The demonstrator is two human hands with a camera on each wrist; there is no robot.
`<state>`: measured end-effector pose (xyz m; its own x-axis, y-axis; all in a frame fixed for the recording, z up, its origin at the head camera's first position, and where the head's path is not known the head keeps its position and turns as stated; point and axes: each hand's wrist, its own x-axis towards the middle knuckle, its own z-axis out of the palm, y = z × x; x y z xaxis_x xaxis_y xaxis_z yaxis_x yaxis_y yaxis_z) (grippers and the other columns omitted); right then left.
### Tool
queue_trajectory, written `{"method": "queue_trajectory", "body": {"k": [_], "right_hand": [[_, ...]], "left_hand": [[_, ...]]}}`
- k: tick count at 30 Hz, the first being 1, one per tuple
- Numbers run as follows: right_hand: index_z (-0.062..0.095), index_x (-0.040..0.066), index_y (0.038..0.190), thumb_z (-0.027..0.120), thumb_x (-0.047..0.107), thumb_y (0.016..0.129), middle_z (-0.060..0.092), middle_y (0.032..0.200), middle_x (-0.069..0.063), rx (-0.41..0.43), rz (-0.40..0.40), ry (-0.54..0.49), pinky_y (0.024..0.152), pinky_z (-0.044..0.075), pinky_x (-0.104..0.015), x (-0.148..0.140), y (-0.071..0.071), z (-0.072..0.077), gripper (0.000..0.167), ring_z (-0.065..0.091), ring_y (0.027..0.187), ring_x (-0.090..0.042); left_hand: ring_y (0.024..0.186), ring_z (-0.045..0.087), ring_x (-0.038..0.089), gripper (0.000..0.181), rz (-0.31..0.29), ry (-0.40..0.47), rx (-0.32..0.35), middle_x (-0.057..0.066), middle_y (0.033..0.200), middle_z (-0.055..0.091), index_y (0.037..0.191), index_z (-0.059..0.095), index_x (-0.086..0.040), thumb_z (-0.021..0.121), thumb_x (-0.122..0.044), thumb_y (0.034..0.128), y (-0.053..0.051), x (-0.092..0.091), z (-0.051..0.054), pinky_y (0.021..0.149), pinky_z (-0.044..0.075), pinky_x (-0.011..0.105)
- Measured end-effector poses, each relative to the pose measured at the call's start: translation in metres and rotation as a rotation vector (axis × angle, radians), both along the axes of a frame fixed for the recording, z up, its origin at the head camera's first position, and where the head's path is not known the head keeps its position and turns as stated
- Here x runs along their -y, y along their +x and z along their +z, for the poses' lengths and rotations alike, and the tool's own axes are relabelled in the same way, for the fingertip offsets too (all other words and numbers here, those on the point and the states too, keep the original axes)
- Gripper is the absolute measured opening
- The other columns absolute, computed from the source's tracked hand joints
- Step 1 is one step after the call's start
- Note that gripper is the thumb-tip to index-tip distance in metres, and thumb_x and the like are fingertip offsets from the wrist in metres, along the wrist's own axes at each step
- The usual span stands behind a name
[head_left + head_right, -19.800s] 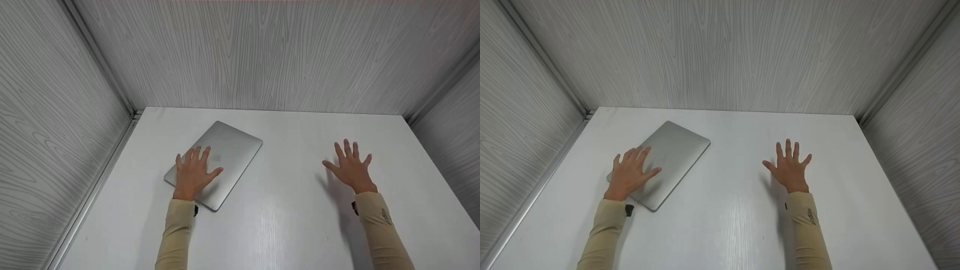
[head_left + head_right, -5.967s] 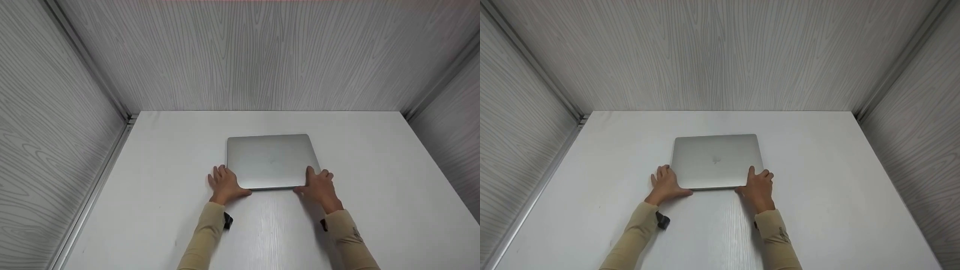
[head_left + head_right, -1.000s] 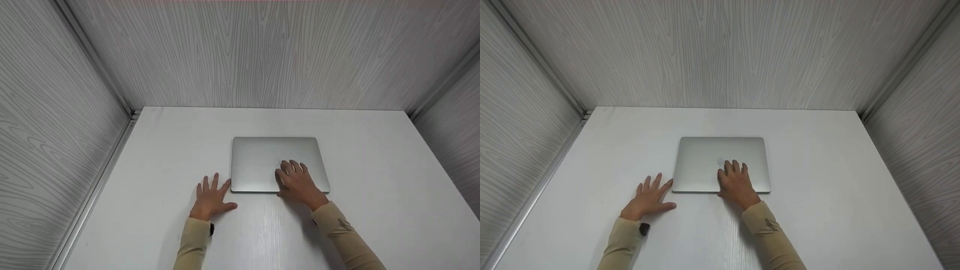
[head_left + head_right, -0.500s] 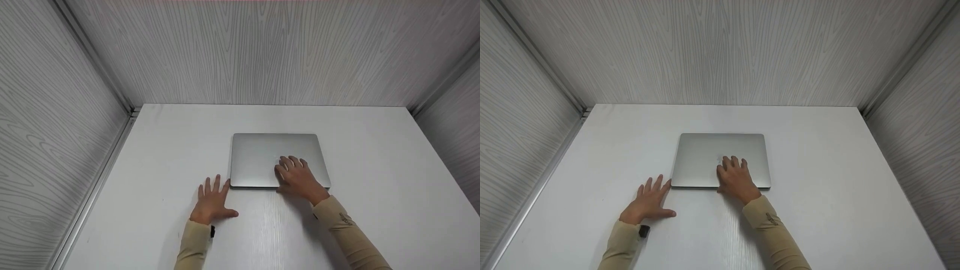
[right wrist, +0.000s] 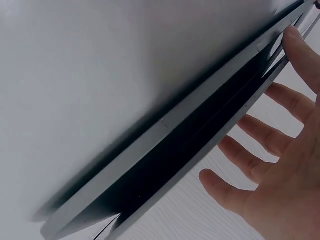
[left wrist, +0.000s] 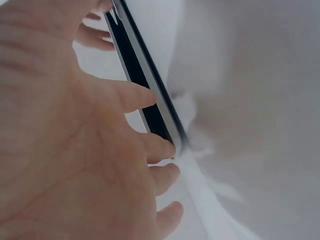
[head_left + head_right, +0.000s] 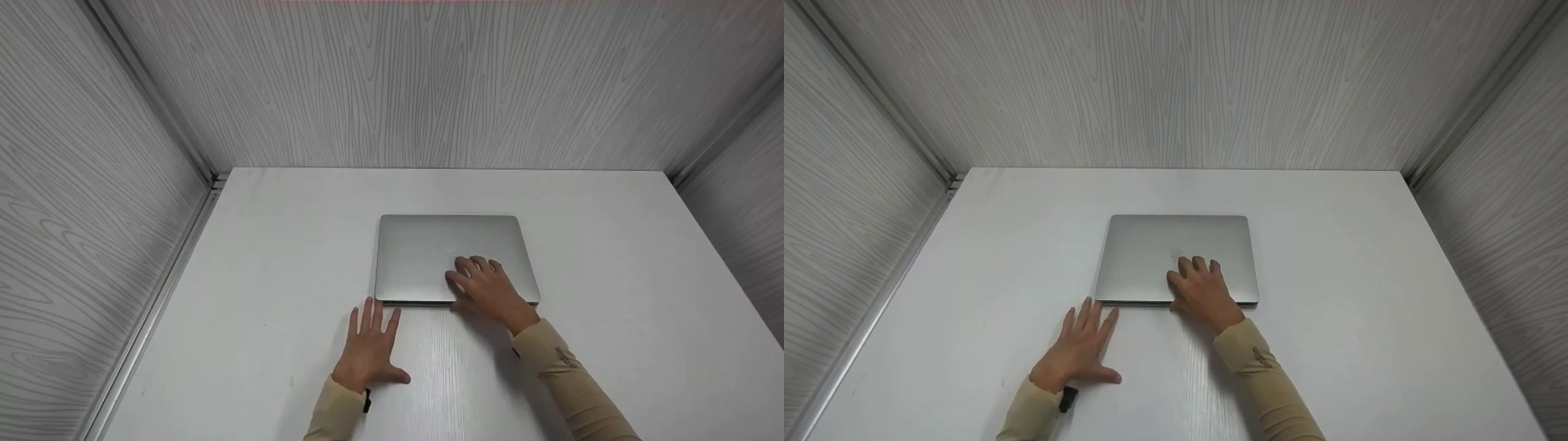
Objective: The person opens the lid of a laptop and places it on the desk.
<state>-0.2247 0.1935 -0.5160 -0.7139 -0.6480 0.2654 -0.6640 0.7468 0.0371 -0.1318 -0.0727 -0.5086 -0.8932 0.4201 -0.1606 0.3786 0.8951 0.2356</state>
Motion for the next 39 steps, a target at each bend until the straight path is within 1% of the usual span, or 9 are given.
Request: {"method": "queue_trajectory", "body": {"k": [7, 12, 17, 23, 26, 27, 30, 33, 39], "right_hand": [[0.068, 0.012, 0.118, 0.088, 0.035, 0.079, 0.062, 0.122, -0.014, -0.054, 0.014, 0.001, 0.086, 0.054, -0.058, 0.003, 0.002, 0.002, 0.049, 0.06, 0.113, -0.038], [0.074, 0.013, 0.102, 0.084, 0.011, 0.083, 0.069, 0.102, -0.006, -0.232, 0.149, -0.025, 0.078, 0.057, -0.045, 0.006, 0.003, -0.005, 0.022, 0.066, 0.095, -0.027], [0.071, 0.007, 0.091, 0.079, 0.005, 0.084, 0.065, 0.09, -0.007, -0.362, 0.252, -0.022, 0.062, 0.057, -0.036, 0.003, 0.005, -0.008, 0.01, 0.063, 0.079, -0.023], [0.068, 0.003, 0.084, 0.082, 0.0, 0.079, 0.062, 0.085, -0.009, -0.421, 0.301, 0.013, 0.055, 0.055, -0.031, -0.003, 0.005, -0.008, 0.015, 0.06, 0.073, -0.021], [0.069, 0.002, 0.084, 0.077, 0.0, 0.084, 0.063, 0.086, -0.01, -0.433, 0.317, 0.023, 0.056, 0.055, -0.031, -0.004, 0.005, -0.009, 0.009, 0.061, 0.074, -0.021], [0.069, 0.001, 0.085, 0.072, 0.0, 0.09, 0.063, 0.086, -0.01, -0.437, 0.321, 0.025, 0.056, 0.055, -0.03, -0.005, 0.005, -0.009, 0.006, 0.061, 0.074, -0.022], [0.07, 0.001, 0.085, 0.044, 0.002, 0.108, 0.062, 0.086, -0.01, -0.449, 0.328, 0.033, 0.058, 0.055, -0.03, -0.007, 0.005, -0.011, 0.034, 0.061, 0.075, -0.022], [0.07, 0.0, 0.085, 0.018, 0.004, 0.112, 0.062, 0.085, -0.011, -0.462, 0.335, 0.029, 0.059, 0.055, -0.03, -0.011, 0.007, -0.013, 0.058, 0.061, 0.075, -0.022], [0.068, -0.004, 0.088, 0.029, -0.007, 0.107, 0.062, 0.085, -0.014, -0.462, 0.35, 0.016, 0.062, 0.056, -0.031, -0.026, 0.009, -0.016, 0.044, 0.061, 0.076, -0.025]], "left_hand": [[0.15, 0.021, 0.042, 0.118, -0.084, -0.045, -0.008, 0.024, 0.162, 0.026, 0.155, 0.041, -0.01, 0.092, -0.06, 0.0608, 0.004, -0.017, 0.002, 0.117, 0.022, 0.059], [0.15, 0.022, 0.041, 0.118, -0.086, -0.06, 0.012, 0.024, 0.162, 0.026, 0.155, 0.042, -0.011, 0.094, -0.058, 0.0601, 0.003, -0.018, 0.001, 0.115, 0.023, 0.061], [0.15, 0.022, 0.041, 0.114, -0.081, -0.043, 0.037, 0.024, 0.162, 0.024, 0.154, 0.043, -0.012, 0.094, -0.056, 0.0615, 0.004, -0.019, 0.001, 0.114, 0.026, 0.061], [0.15, 0.021, 0.04, 0.11, -0.087, -0.013, 0.049, 0.024, 0.163, 0.023, 0.154, 0.045, -0.013, 0.093, -0.055, 0.0636, 0.002, -0.019, 0.001, 0.112, 0.028, 0.062], [0.15, 0.02, 0.04, 0.11, -0.089, -0.018, 0.05, 0.023, 0.163, 0.023, 0.154, 0.044, -0.014, 0.093, -0.055, 0.0642, 0.001, -0.018, 0.0, 0.112, 0.028, 0.063], [0.15, 0.02, 0.04, 0.11, -0.091, -0.02, 0.05, 0.023, 0.163, 0.023, 0.154, 0.044, -0.014, 0.092, -0.056, 0.0644, 0.001, -0.018, 0.0, 0.113, 0.028, 0.062], [0.151, 0.019, 0.04, 0.111, -0.091, -0.026, 0.056, 0.022, 0.163, 0.022, 0.155, 0.043, -0.015, 0.092, -0.057, 0.0649, 0.0, -0.018, 0.0, 0.113, 0.027, 0.062], [0.151, 0.019, 0.04, 0.111, -0.085, -0.027, 0.06, 0.022, 0.163, 0.022, 0.155, 0.043, -0.015, 0.092, -0.057, 0.0643, 0.001, -0.018, -0.001, 0.113, 0.027, 0.062], [0.15, 0.02, 0.041, 0.112, -0.077, -0.028, 0.064, 0.023, 0.163, 0.023, 0.154, 0.043, -0.014, 0.093, -0.056, 0.0636, 0.0, -0.021, 0.001, 0.112, 0.028, 0.063]]}}
